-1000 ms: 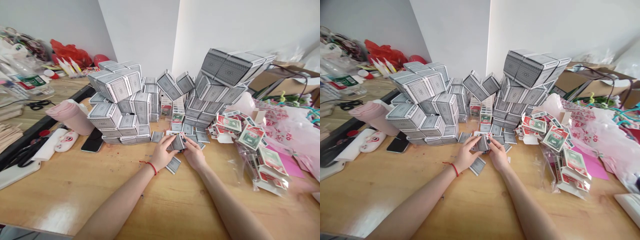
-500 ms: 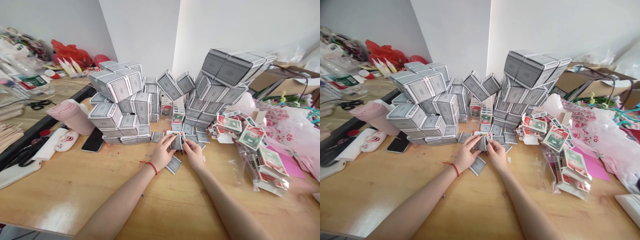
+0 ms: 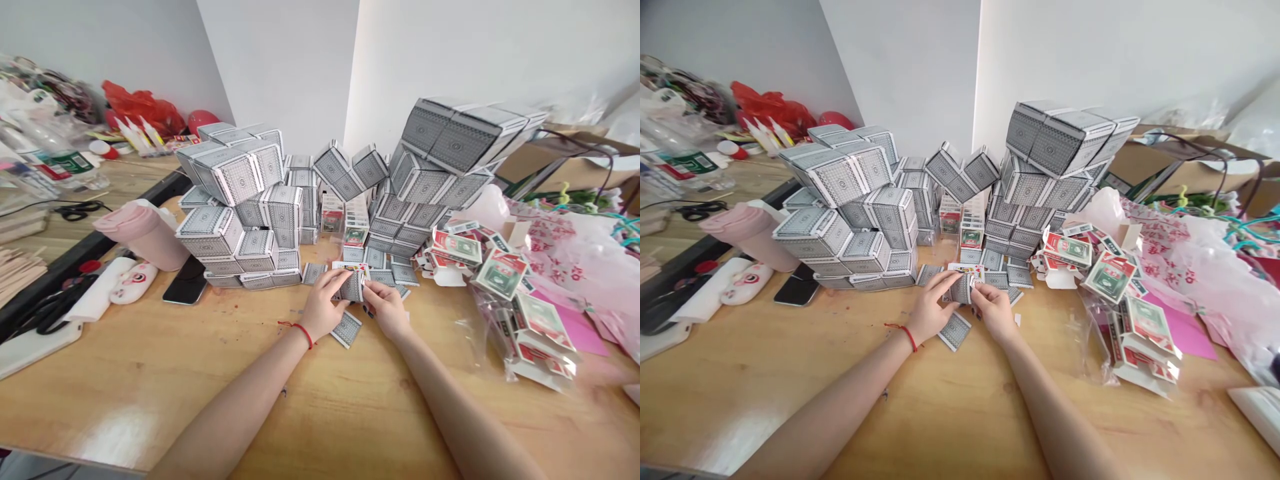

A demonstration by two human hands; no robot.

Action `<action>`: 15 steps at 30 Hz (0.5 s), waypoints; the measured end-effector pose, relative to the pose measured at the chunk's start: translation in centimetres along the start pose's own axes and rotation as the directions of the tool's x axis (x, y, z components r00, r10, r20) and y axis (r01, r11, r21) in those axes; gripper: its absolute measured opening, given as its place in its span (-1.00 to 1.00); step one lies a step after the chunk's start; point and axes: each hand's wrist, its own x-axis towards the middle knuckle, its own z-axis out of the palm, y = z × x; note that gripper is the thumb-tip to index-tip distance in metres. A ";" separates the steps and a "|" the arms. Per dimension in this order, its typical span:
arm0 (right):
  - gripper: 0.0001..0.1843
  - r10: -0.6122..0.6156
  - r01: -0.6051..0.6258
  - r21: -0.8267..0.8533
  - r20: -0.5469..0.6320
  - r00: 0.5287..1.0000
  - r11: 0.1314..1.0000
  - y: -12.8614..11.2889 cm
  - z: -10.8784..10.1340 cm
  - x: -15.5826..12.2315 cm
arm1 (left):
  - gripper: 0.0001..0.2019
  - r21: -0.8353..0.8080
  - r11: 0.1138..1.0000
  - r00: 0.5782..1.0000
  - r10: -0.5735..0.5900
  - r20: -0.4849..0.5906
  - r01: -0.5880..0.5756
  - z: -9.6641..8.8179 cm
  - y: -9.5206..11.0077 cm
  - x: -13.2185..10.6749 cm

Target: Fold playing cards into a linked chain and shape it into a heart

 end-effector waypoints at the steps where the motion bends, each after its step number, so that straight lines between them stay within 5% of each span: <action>1: -0.67 -0.007 0.007 -0.015 -0.005 1.000 1.000 0.0 0.0 0.0 | -0.39 0.002 1.000 1.000 -0.004 0.002 0.004 -0.1 0.1 0.0; 15: -0.65 0.019 -0.026 -0.066 -0.115 0.993 0.997 0.5 0.4 -0.1 | -0.42 0.000 1.000 1.000 0.014 0.015 -0.014 -0.1 0.4 0.0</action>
